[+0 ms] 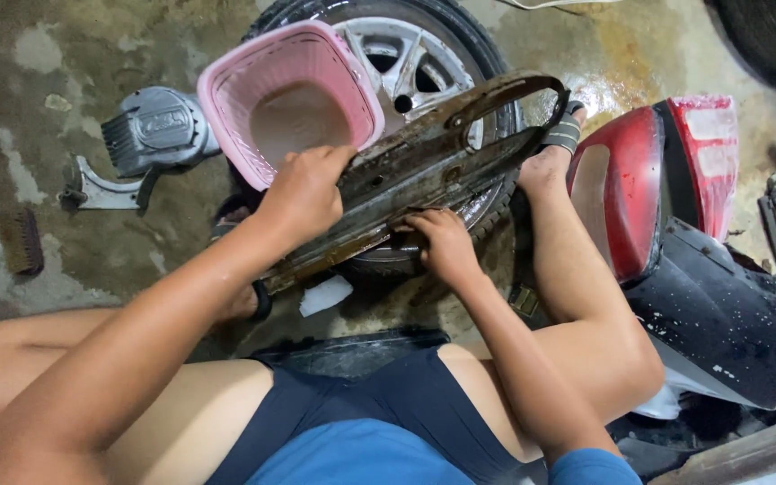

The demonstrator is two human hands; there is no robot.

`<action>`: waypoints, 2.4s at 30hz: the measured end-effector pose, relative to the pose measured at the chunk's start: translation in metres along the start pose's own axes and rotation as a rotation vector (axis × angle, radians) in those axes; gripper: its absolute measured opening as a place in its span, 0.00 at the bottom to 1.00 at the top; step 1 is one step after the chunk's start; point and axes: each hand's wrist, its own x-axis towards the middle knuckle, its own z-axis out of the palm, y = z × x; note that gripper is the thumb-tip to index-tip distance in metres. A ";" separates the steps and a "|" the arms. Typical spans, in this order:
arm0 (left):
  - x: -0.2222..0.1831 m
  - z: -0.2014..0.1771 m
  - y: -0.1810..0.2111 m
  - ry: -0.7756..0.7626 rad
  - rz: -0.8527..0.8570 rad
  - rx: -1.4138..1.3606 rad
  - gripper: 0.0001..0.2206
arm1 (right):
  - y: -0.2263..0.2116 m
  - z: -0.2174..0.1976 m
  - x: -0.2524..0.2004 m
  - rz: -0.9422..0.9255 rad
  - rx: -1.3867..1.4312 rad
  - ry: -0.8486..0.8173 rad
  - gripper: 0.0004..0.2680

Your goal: The person scrubs a large, dirty metal motorcycle part with a brush and water, repeatedly dipping the brush into a pink bucket and working over a car tire used as a support. The person rotates the part to access different areas and continues scrubbing throughout the clip.

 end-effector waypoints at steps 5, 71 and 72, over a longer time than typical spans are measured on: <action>0.006 0.008 -0.015 0.019 0.056 0.099 0.25 | -0.013 0.032 0.004 -0.040 -0.093 0.118 0.20; 0.037 -0.002 0.001 -0.235 -0.071 0.112 0.31 | -0.015 -0.010 0.009 -0.072 0.236 0.388 0.08; 0.039 0.000 0.000 -0.227 -0.066 0.111 0.31 | -0.022 -0.008 0.009 -0.075 0.221 0.361 0.08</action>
